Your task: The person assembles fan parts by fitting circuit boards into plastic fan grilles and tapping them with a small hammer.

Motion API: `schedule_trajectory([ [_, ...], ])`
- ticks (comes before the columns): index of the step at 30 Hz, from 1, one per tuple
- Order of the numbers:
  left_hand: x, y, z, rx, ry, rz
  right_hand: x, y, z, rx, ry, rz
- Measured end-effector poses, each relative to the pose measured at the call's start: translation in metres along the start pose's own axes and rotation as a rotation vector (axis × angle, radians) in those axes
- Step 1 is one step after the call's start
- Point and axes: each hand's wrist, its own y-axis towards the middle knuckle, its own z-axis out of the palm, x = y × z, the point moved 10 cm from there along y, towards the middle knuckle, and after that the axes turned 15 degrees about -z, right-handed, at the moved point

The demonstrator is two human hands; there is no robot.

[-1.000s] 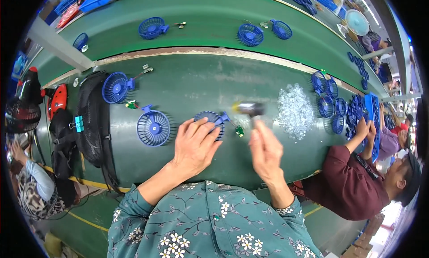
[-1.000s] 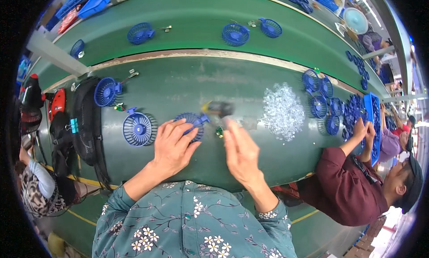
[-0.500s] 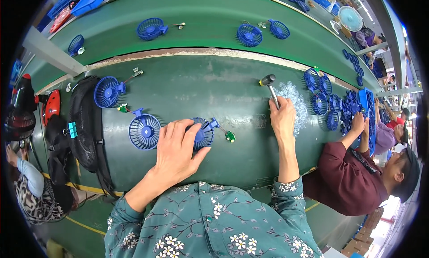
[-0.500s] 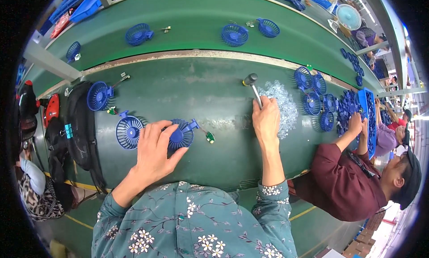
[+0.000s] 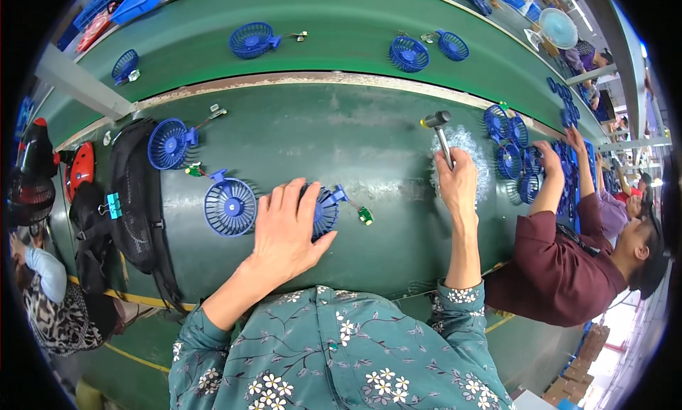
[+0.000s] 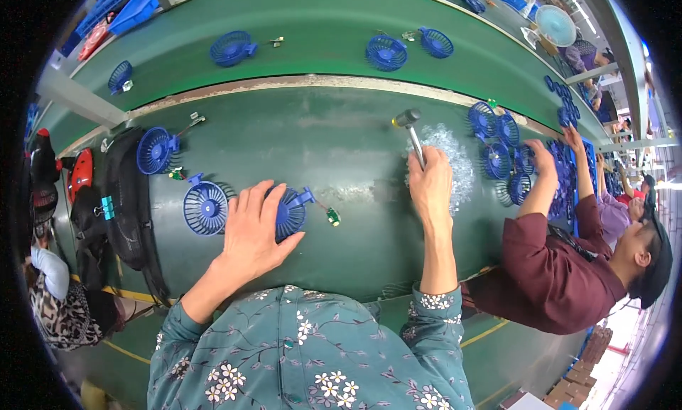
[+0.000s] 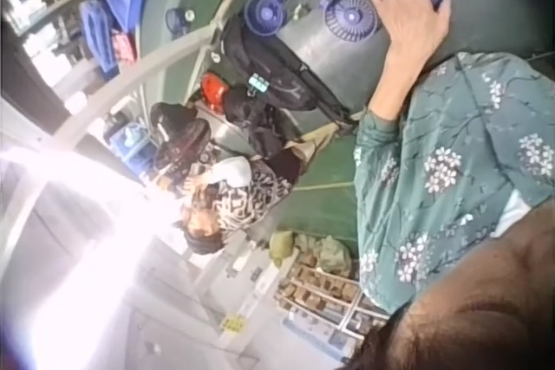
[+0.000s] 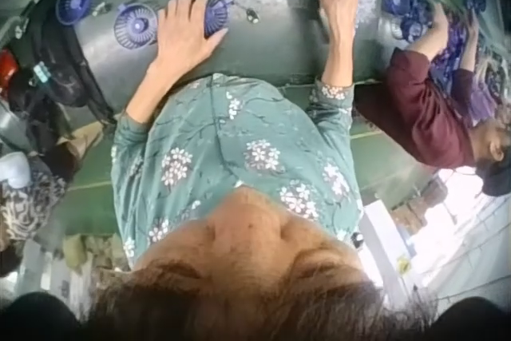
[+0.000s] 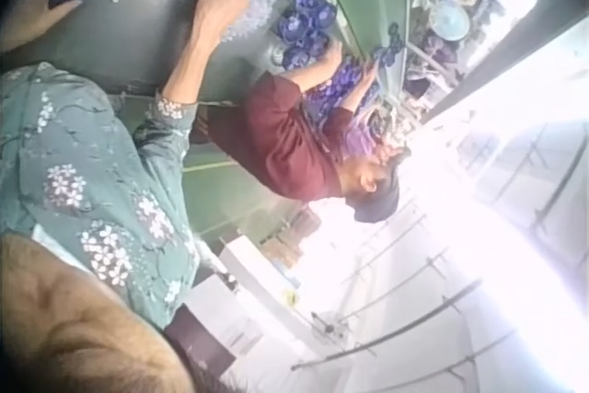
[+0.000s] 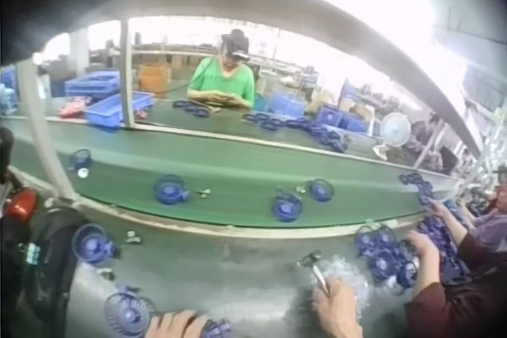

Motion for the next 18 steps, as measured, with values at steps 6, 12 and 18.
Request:
schedule_trajectory([
  [6,-0.002,0.001,-0.001,0.001,-0.005,-0.009,-0.002,0.002,-0.001,0.029,-0.049,0.041],
  [12,-0.004,0.003,-0.001,-0.013,0.000,-0.011,0.015,0.005,0.016,0.124,-0.231,-0.005],
  [18,0.005,0.008,-0.010,-0.009,-0.291,0.014,0.019,-0.008,0.011,0.063,0.357,0.117],
])
